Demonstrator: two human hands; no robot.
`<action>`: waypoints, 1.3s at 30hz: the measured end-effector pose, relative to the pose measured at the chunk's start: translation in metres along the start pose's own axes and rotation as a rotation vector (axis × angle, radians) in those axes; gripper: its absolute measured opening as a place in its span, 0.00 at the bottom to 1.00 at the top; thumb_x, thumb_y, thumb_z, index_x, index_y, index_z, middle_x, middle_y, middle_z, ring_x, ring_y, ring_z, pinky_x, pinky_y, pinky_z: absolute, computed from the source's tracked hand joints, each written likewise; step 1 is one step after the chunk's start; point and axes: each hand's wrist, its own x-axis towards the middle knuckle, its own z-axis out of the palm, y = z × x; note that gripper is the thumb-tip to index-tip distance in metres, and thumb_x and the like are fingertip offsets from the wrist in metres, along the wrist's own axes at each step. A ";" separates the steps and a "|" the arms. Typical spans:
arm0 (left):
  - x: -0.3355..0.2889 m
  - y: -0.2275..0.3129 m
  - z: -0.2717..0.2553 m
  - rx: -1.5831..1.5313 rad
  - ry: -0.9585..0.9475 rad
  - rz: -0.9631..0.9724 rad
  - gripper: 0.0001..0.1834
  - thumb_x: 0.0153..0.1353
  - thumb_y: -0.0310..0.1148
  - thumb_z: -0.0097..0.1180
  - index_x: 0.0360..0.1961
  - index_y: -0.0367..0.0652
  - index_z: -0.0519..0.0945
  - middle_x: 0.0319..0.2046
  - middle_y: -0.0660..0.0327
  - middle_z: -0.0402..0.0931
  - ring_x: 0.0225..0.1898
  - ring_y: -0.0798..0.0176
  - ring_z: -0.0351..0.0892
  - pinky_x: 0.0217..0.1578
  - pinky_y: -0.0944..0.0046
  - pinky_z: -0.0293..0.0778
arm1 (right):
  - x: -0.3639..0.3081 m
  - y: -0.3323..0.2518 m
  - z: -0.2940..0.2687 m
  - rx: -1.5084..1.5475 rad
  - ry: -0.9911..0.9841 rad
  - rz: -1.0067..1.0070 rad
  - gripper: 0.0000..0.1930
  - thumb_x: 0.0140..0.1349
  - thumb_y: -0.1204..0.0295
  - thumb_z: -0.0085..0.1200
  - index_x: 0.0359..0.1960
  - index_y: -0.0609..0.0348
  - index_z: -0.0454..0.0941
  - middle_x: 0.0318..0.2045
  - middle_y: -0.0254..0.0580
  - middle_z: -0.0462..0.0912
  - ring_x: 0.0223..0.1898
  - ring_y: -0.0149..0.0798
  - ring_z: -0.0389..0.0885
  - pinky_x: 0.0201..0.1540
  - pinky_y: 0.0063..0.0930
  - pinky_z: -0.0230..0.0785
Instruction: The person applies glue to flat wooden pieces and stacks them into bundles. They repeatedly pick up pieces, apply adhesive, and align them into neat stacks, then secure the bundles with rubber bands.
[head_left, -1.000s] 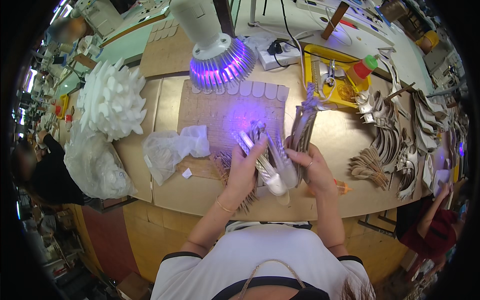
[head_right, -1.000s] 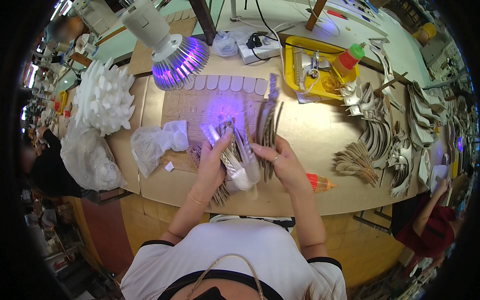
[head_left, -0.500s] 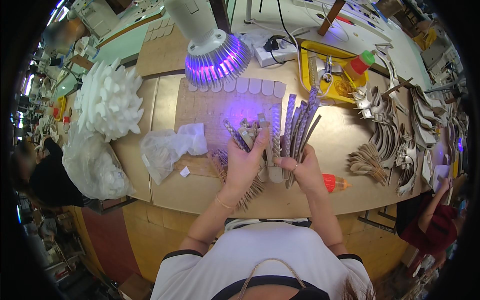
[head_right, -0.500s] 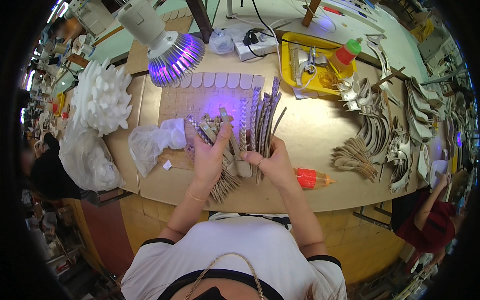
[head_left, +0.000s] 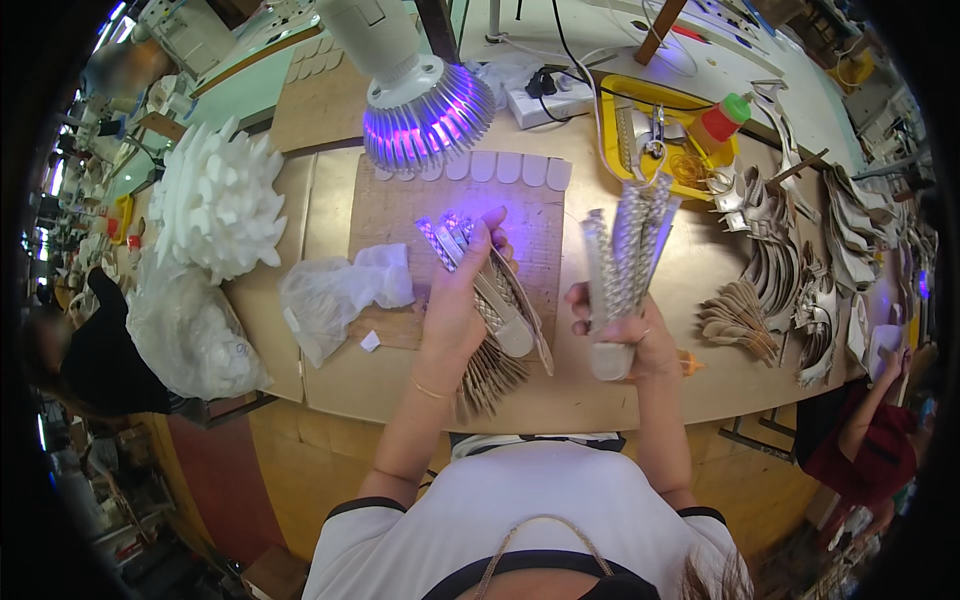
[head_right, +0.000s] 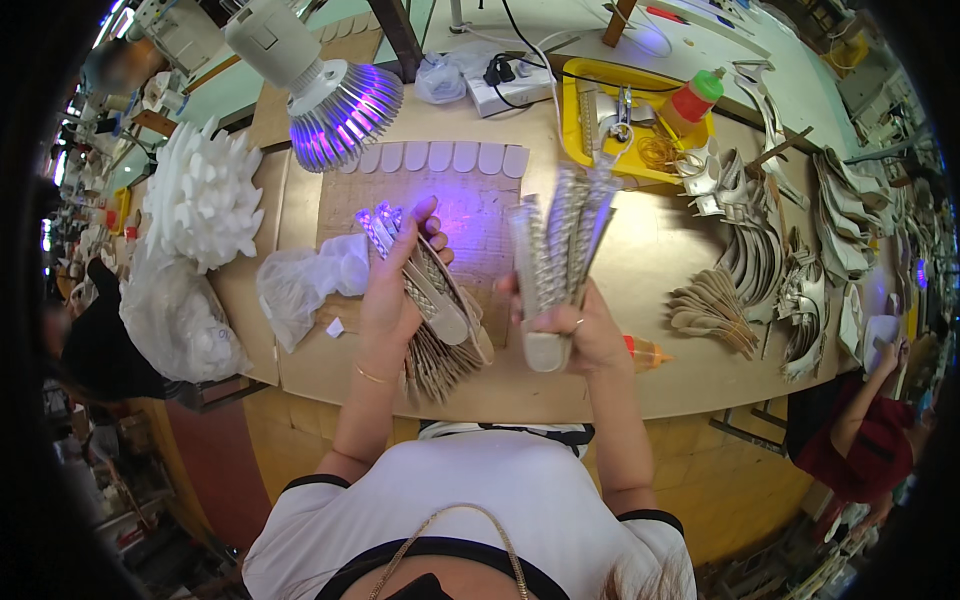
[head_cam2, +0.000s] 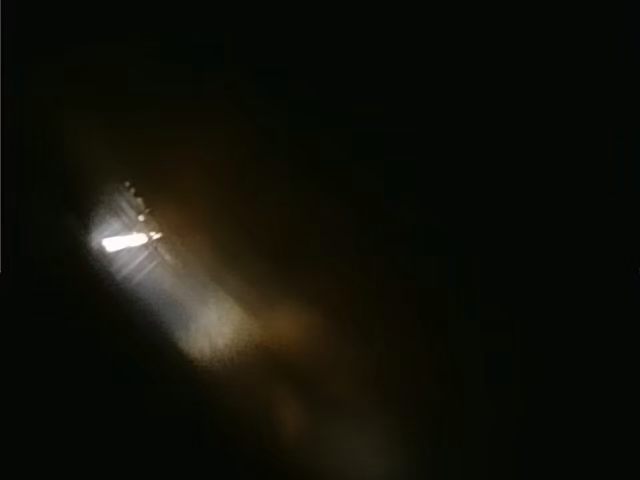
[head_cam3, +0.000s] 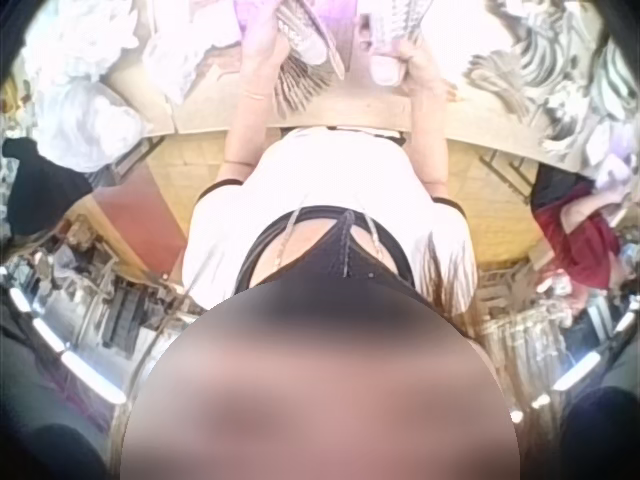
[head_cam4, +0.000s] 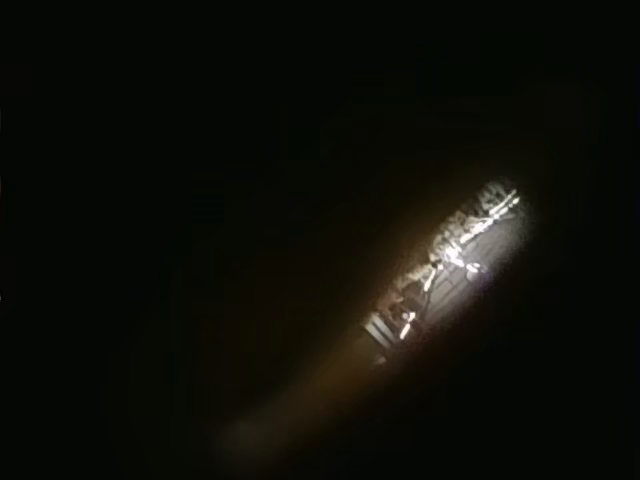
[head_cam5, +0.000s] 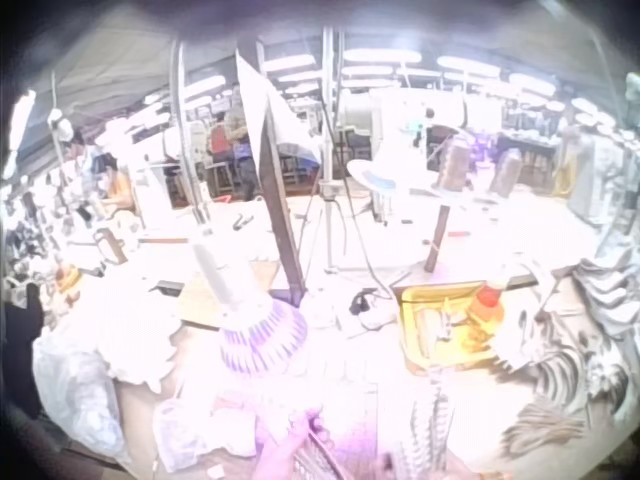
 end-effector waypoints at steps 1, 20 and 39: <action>0.001 0.002 -0.002 -0.152 -0.133 -0.023 0.21 0.67 0.37 0.50 0.55 0.34 0.69 0.36 0.64 0.70 0.36 0.69 0.69 0.41 0.69 0.69 | -0.002 -0.002 -0.003 0.093 0.146 0.039 0.31 0.38 0.83 0.51 0.52 0.70 0.69 0.46 0.51 0.78 0.42 0.43 0.80 0.49 0.36 0.76; 0.002 -0.014 -0.012 -0.186 0.079 -0.114 0.21 0.68 0.39 0.47 0.59 0.40 0.65 0.54 0.53 0.69 0.53 0.59 0.71 0.49 0.58 0.74 | 0.001 0.027 0.005 -0.894 0.002 -0.176 0.24 0.48 0.73 0.62 0.47 0.65 0.68 0.32 0.46 0.81 0.33 0.40 0.81 0.38 0.33 0.72; -0.025 -0.013 -0.003 0.475 -0.084 -0.060 0.12 0.59 0.30 0.61 0.39 0.37 0.74 0.23 0.61 0.76 0.16 0.72 0.71 0.15 0.73 0.65 | 0.006 0.013 -0.003 -0.207 -0.007 0.209 0.29 0.45 0.75 0.61 0.52 0.67 0.69 0.40 0.46 0.80 0.38 0.36 0.79 0.47 0.28 0.72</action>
